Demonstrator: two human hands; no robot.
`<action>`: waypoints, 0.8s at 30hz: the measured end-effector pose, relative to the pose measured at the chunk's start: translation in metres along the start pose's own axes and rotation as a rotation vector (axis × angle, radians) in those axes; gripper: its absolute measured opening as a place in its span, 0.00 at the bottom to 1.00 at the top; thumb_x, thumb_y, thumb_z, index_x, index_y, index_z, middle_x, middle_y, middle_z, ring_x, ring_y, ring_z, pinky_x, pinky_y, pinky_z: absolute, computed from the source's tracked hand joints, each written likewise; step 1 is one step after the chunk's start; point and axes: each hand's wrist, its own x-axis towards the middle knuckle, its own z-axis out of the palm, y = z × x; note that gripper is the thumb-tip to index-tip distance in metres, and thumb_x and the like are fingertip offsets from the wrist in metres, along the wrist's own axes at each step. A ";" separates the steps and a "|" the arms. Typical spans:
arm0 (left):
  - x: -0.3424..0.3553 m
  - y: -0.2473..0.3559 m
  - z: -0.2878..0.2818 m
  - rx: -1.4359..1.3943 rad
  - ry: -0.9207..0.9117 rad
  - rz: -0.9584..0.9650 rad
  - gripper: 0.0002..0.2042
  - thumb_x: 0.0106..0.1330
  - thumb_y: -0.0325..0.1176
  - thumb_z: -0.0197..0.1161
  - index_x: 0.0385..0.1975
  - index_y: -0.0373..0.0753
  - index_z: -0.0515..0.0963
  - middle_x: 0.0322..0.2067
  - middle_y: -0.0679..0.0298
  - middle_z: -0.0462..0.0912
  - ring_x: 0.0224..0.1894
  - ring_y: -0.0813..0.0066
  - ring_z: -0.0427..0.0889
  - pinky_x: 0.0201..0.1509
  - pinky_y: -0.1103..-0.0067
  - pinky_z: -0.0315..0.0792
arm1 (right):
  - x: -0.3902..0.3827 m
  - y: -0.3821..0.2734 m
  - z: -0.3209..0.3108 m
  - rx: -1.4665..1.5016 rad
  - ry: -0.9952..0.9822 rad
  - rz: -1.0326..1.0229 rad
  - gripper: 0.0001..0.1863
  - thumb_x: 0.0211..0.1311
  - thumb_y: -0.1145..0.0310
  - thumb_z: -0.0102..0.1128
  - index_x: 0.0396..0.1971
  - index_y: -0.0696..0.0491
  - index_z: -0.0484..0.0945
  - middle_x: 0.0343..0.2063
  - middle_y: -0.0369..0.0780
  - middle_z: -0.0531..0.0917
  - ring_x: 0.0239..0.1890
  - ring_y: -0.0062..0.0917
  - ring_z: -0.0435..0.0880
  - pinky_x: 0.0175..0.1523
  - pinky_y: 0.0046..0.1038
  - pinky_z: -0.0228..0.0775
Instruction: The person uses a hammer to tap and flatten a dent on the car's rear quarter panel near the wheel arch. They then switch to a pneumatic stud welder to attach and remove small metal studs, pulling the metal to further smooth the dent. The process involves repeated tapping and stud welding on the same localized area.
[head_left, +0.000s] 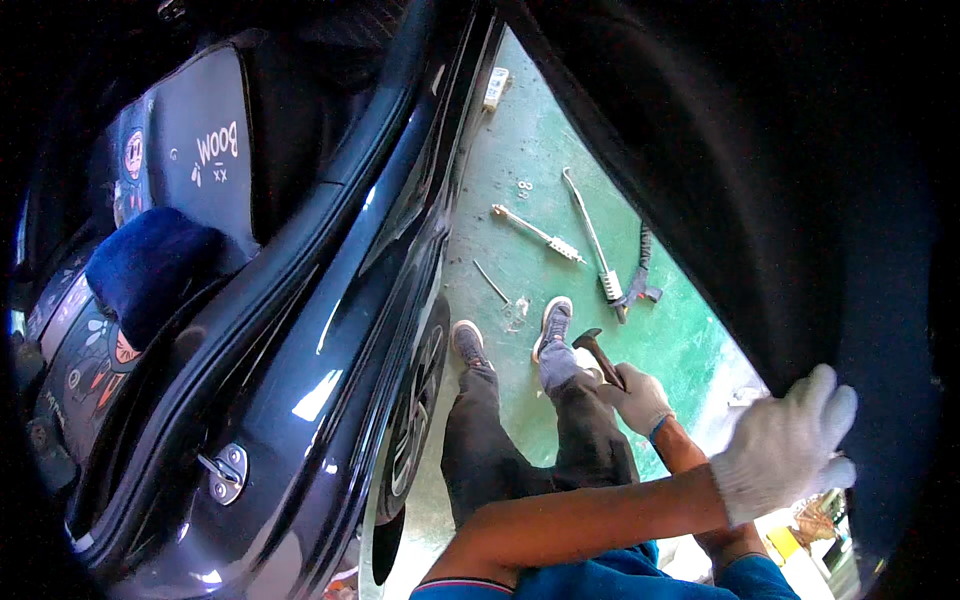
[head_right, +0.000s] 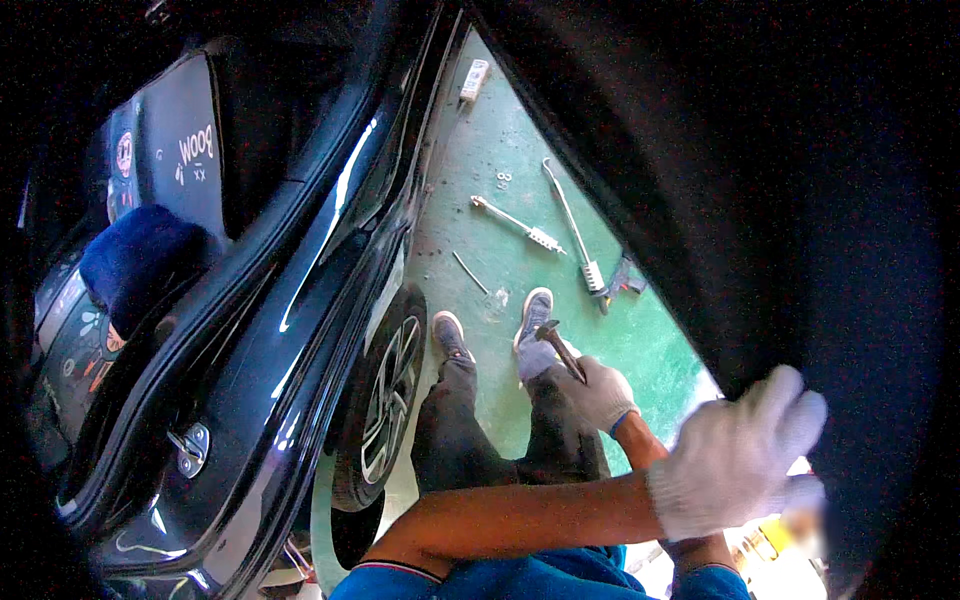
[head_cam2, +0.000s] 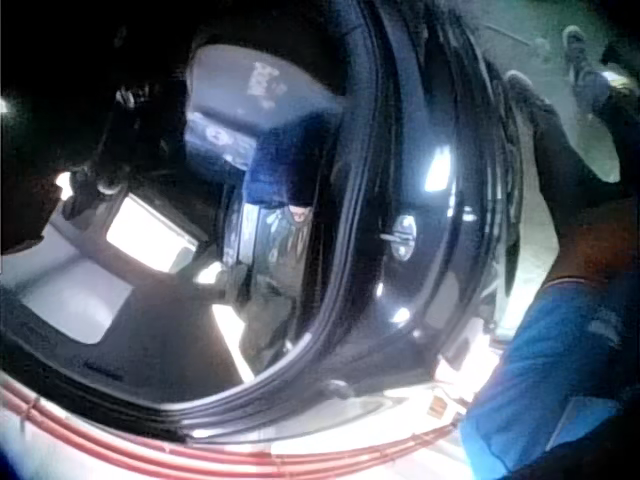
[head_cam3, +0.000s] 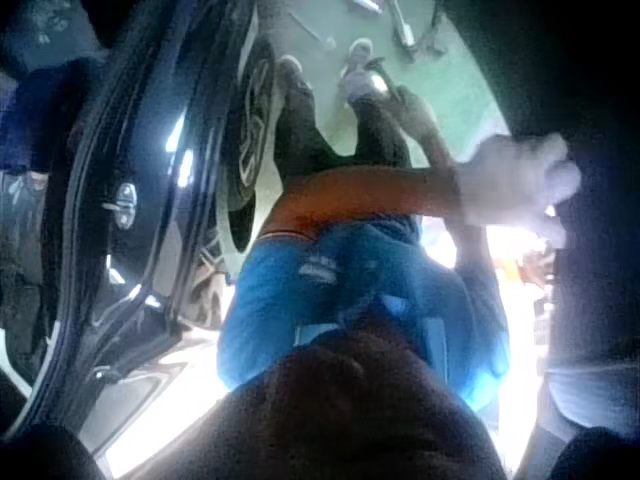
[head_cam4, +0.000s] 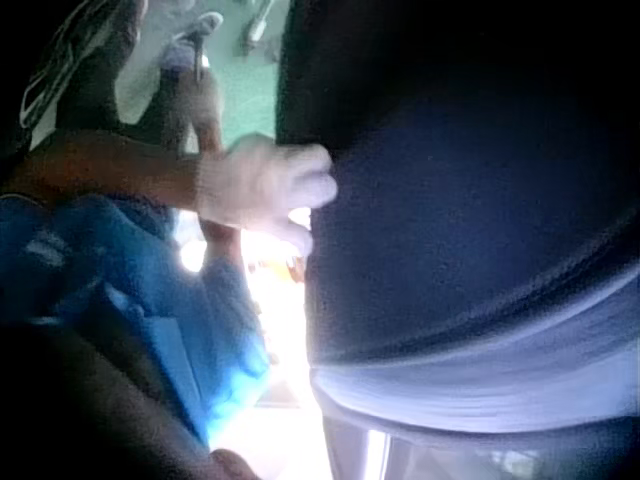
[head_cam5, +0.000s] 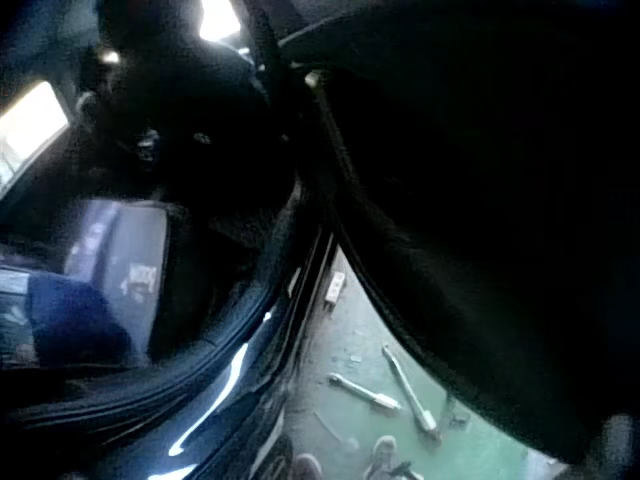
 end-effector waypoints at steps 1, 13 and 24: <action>0.009 0.004 0.017 -0.019 0.072 0.009 0.28 0.51 0.45 0.69 0.46 0.33 0.71 0.46 0.46 0.71 0.28 0.60 0.82 0.25 0.73 0.78 | 0.000 -0.001 -0.006 -0.001 -0.008 -0.010 0.25 0.62 0.45 0.58 0.36 0.55 0.76 0.26 0.52 0.82 0.33 0.49 0.82 0.38 0.43 0.71; 0.145 -0.006 0.161 -0.224 -0.093 -0.035 0.23 0.52 0.41 0.67 0.43 0.33 0.69 0.44 0.49 0.70 0.37 0.57 0.80 0.30 0.69 0.77 | 0.032 0.064 -0.056 0.039 0.097 -0.107 0.16 0.58 0.58 0.62 0.29 0.57 0.72 0.20 0.50 0.75 0.24 0.44 0.76 0.32 0.41 0.66; 0.225 -0.028 0.187 -0.252 -0.002 0.024 0.19 0.55 0.40 0.65 0.41 0.34 0.71 0.44 0.50 0.73 0.39 0.54 0.79 0.36 0.66 0.75 | 0.031 0.065 -0.058 0.088 0.088 -0.119 0.15 0.58 0.59 0.63 0.31 0.56 0.73 0.19 0.43 0.75 0.22 0.29 0.76 0.29 0.35 0.66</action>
